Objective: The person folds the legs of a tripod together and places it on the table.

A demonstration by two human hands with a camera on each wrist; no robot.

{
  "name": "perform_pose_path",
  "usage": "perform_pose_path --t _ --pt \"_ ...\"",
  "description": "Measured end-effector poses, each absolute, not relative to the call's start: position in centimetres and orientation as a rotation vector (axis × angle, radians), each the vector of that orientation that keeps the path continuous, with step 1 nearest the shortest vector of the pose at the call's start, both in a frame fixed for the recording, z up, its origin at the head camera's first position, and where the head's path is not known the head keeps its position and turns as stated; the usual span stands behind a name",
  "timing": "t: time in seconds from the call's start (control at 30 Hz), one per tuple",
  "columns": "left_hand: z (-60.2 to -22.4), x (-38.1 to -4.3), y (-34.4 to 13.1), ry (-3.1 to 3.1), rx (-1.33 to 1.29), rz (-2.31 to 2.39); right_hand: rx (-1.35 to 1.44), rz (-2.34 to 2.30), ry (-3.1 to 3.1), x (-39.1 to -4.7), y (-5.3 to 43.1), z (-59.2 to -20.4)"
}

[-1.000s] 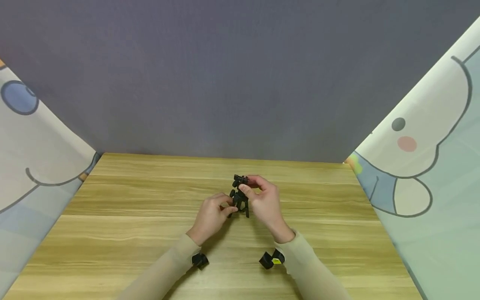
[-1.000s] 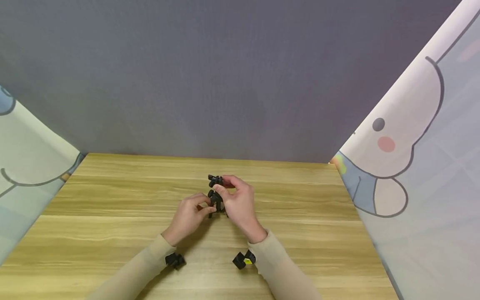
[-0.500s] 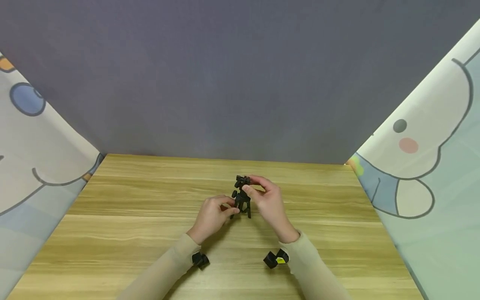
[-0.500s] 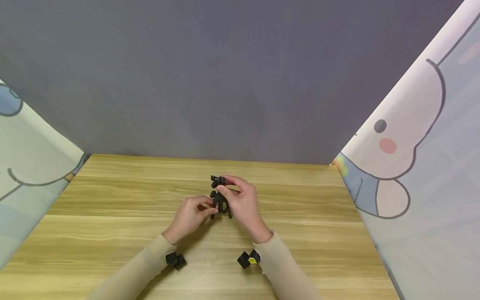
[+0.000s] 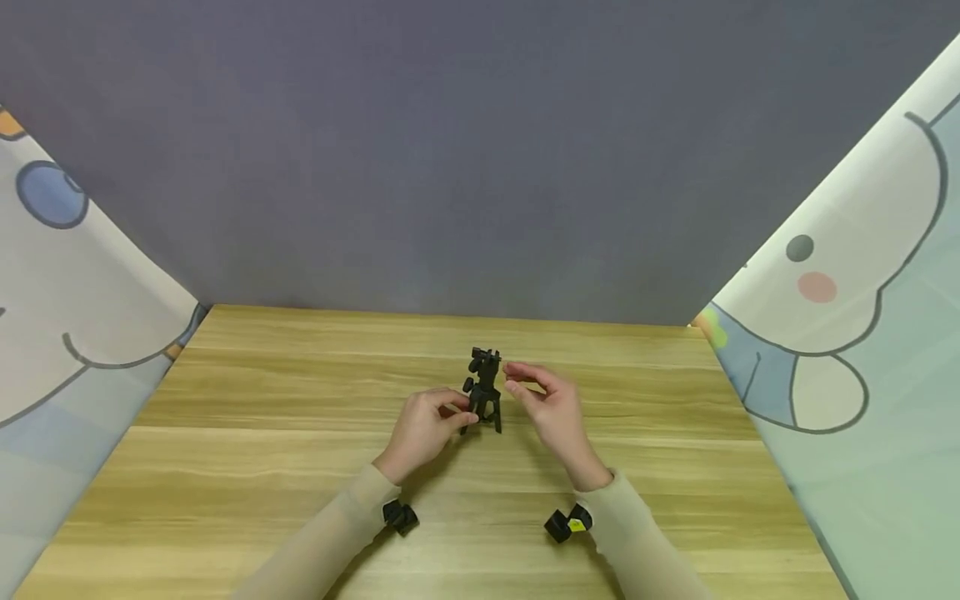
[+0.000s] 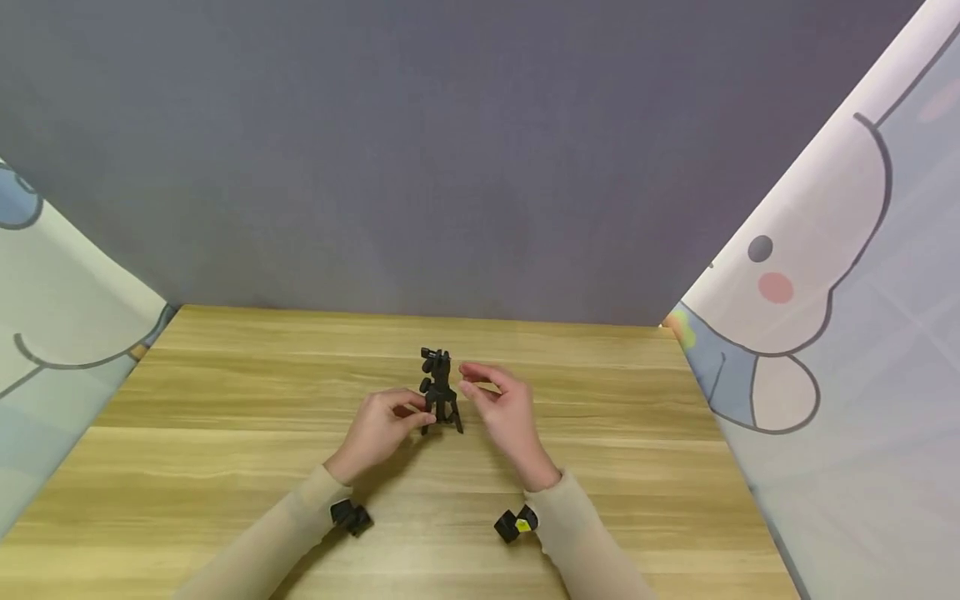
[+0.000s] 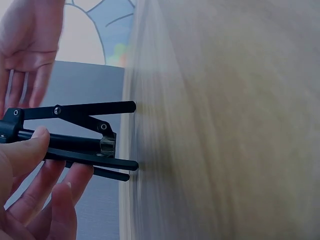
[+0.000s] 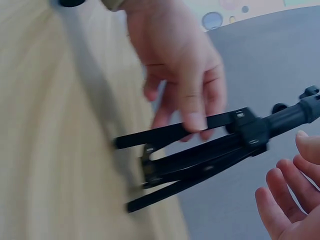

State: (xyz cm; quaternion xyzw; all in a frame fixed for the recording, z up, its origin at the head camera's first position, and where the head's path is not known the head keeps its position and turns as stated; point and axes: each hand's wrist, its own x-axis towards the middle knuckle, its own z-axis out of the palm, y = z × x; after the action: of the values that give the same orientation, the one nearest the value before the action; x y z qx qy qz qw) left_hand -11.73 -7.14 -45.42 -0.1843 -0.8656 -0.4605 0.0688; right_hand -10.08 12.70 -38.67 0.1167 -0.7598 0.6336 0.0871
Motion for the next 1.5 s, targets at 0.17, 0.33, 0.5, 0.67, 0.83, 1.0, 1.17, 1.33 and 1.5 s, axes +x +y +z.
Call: perform_pose_path --t 0.17,0.33,0.5,0.67,0.83,1.0,1.17,1.33,1.5 --pt "-45.4 -11.9 -7.1 -2.616 -0.551 -1.384 0.362 1.911 -2.315 -9.8 12.9 -40.5" --pt "-45.4 -11.8 -7.0 -2.613 -0.546 -1.382 0.3 2.009 -2.353 -9.5 12.7 -42.2" --pt "-45.4 -11.7 -7.0 -2.621 -0.544 -1.371 0.281 1.91 -2.374 -9.7 12.6 -44.2" --pt "-45.4 -11.6 -7.0 -2.613 -0.548 -1.382 0.292 1.819 -2.348 -10.4 12.6 -46.3" --pt "-45.3 -11.7 -7.1 -2.595 -0.554 -1.376 0.286 1.714 -2.378 -10.4 12.2 -46.1" --pt "-45.3 -11.8 -7.0 -2.601 -0.548 -1.366 0.277 1.691 -2.381 -9.9 11.7 -44.6" --pt "-45.3 -11.8 -7.0 -2.604 -0.547 -1.364 0.3 1.686 -2.408 -9.1 11.6 -42.8" --pt "-45.3 -11.9 -7.2 -2.586 -0.578 -1.367 0.3 1.741 -2.401 -9.2 12.0 -43.4" --pt "-45.3 -12.0 -7.4 -2.576 -0.6 -1.357 0.27 1.751 -2.415 -10.1 12.9 -45.6"
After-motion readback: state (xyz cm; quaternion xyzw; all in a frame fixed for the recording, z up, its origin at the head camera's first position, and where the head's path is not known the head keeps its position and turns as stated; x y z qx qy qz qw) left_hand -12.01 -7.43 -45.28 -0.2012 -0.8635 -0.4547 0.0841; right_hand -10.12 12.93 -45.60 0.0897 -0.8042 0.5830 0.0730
